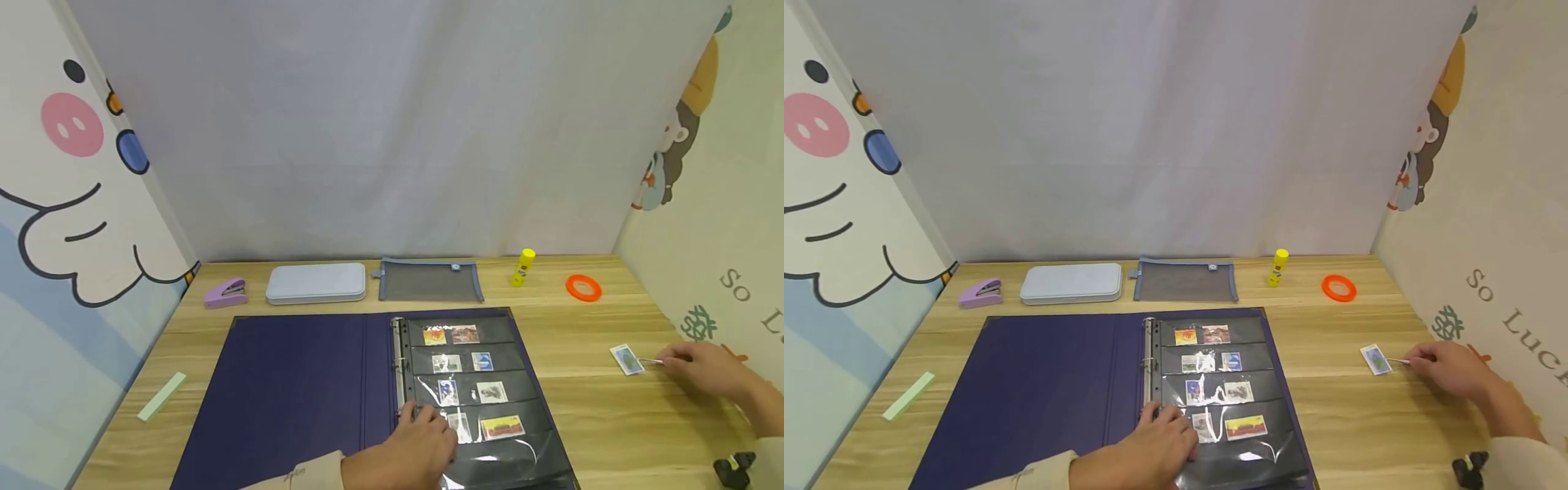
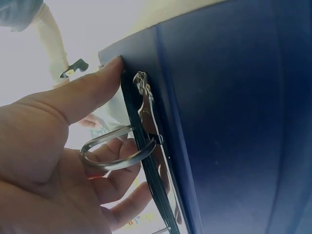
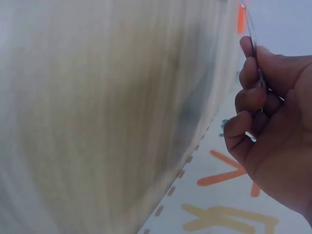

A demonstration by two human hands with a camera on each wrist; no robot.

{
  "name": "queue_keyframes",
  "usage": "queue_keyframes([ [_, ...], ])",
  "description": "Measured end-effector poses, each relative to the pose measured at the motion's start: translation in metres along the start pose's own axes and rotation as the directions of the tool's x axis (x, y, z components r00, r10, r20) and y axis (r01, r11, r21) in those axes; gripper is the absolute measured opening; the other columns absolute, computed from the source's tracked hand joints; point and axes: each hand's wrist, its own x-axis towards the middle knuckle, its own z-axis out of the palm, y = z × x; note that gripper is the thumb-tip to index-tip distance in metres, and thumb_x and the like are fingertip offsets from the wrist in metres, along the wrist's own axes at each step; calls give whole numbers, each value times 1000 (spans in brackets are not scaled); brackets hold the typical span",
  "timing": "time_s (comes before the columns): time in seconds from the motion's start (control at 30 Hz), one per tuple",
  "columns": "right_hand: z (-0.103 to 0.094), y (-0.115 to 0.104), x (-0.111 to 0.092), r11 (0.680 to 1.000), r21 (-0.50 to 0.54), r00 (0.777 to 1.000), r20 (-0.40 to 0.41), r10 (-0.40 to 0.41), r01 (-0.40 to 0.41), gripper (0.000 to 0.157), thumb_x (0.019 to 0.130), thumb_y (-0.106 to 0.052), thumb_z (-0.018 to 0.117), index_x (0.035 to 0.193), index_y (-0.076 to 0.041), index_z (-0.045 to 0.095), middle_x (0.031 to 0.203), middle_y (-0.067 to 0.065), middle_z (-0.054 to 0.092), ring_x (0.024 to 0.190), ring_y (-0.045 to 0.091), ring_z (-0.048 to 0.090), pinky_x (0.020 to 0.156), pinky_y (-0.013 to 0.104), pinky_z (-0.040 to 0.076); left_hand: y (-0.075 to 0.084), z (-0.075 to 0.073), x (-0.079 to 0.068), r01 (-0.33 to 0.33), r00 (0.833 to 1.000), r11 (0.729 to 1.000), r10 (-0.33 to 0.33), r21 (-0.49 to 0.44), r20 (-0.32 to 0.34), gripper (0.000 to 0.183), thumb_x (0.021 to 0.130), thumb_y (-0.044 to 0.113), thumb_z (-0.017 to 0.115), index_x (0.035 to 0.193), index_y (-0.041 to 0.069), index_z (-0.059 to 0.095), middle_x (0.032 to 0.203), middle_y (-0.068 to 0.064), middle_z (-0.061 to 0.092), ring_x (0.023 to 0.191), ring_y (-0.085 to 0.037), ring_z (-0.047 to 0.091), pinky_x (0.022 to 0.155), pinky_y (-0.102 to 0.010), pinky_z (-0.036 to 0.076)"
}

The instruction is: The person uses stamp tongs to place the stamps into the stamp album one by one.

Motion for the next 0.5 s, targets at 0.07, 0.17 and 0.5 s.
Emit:
queue_keyframes([
  [0.07,-2,-6,3,1000,12,1000,10,-5,5,18,97,-23,55,98,-11,70,90,0,67,73,-5,45,67,31,42,0,0,0,7,1000,1000,-7,-23,0,41,66,48,82,92,30,56,101,9,60,111,-13,45,101,-48,33],
  [0.17,-1,-22,10,997,53,998,17,-57,56,18,98,-23,54,98,-13,69,93,0,67,74,-5,44,65,26,40,0,0,-1,18,1000,1000,-18,-22,-2,49,64,52,82,96,27,54,100,6,60,109,-14,45,101,-47,33],
  [0.5,19,-107,37,890,231,914,9,-406,394,11,93,-7,57,90,-12,66,76,-5,59,69,-5,42,60,20,37,-2,0,-5,-16,998,999,14,-44,-55,52,64,58,80,100,30,54,102,9,55,106,-12,45,99,-47,34],
])
